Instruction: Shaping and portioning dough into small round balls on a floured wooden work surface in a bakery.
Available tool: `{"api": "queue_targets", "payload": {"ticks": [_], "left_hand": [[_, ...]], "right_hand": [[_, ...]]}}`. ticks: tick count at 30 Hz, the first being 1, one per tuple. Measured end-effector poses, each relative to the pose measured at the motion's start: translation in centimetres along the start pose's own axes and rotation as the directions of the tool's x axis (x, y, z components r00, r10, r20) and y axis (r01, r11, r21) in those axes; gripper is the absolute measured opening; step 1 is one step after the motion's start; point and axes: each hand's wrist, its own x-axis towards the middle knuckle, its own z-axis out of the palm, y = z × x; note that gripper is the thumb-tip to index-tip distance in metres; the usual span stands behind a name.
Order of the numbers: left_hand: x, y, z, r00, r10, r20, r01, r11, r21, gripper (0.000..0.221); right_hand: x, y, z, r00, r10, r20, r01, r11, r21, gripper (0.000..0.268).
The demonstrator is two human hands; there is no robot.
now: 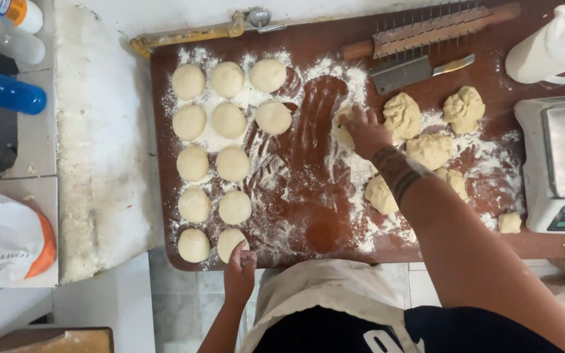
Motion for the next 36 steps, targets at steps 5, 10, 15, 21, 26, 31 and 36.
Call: {"api": "queue_targets", "payload": {"ticks": [5, 10, 15, 21, 26, 31, 36], "left_hand": [[-0.9, -1.5, 2.6, 0.96, -0.218, -0.177, 0.189, 0.968, -0.168, 0.054], [-2.5, 1.3, 4.4, 0.97, -0.18, -0.163, 0.159, 0.978, -0.132, 0.056], [-1.4, 1.7, 7.2, 0.987, -0.148, -0.058, 0.142, 0.986, -0.093, 0.056], [-2.2, 3.8, 6.7, 0.996, -0.081, -0.032, 0.078, 0.992, -0.099, 0.057], [-1.9, 2.2, 7.2, 0.992, -0.093, -0.081, 0.086, 0.993, -0.085, 0.053], [-2.0, 3.1, 8.6, 0.998, -0.056, 0.024, 0.058, 0.995, -0.082, 0.052], [1.1, 5.8, 9.9, 0.996, -0.036, 0.084, 0.073, 0.858, -0.509, 0.054]], "right_hand": [[1.2, -1.2, 3.9, 0.999, -0.033, 0.03, 0.031, 0.998, 0.047, 0.055], [-7.9, -6.2, 6.8, 0.926, -0.298, 0.232, 0.245, 0.941, 0.234, 0.057], [-12.7, -12.4, 4.0, 0.882, -0.426, 0.202, 0.256, 0.792, 0.555, 0.045], [-12.7, -6.6, -0.7, 0.967, -0.188, 0.174, -0.038, 0.566, 0.823, 0.039], [-13.9, -7.8, 1.1, 0.933, -0.342, 0.114, 0.288, 0.896, 0.339, 0.04], [-11.0, -12.0, 4.9, 0.884, -0.394, 0.252, 0.279, 0.876, 0.394, 0.046], [-9.3, -9.9, -2.2, 0.917, -0.334, 0.218, -0.11, 0.315, 0.943, 0.039]]}}
